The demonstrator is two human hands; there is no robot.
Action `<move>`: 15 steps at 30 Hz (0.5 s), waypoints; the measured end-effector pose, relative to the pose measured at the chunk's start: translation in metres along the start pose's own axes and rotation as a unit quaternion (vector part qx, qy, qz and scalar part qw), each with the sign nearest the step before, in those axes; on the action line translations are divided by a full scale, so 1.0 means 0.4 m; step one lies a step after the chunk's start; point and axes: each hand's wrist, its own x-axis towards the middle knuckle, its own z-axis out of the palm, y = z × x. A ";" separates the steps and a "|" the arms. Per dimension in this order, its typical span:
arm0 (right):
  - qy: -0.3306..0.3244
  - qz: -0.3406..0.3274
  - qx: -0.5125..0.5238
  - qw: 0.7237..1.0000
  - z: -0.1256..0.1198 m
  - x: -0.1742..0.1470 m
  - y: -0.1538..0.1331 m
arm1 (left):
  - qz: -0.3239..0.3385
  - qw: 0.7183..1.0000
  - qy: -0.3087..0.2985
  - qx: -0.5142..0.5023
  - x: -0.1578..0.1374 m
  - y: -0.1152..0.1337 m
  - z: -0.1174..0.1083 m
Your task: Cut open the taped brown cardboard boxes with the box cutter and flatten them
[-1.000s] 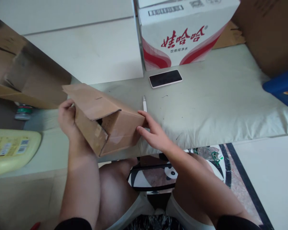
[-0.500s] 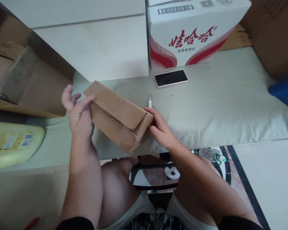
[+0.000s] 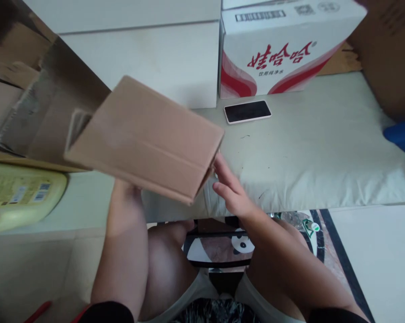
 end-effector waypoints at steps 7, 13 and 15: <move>-0.020 -0.080 -0.138 0.987 -0.014 0.011 -0.047 | -0.197 0.976 -0.088 -0.014 -0.033 -0.025 0.041; 0.045 -0.100 -0.141 0.984 -0.030 0.005 -0.059 | -0.290 0.930 -0.186 0.127 -0.057 -0.003 0.043; 0.064 -0.099 -0.133 0.984 -0.041 0.005 -0.062 | -0.355 0.866 -0.295 0.195 -0.065 0.012 0.043</move>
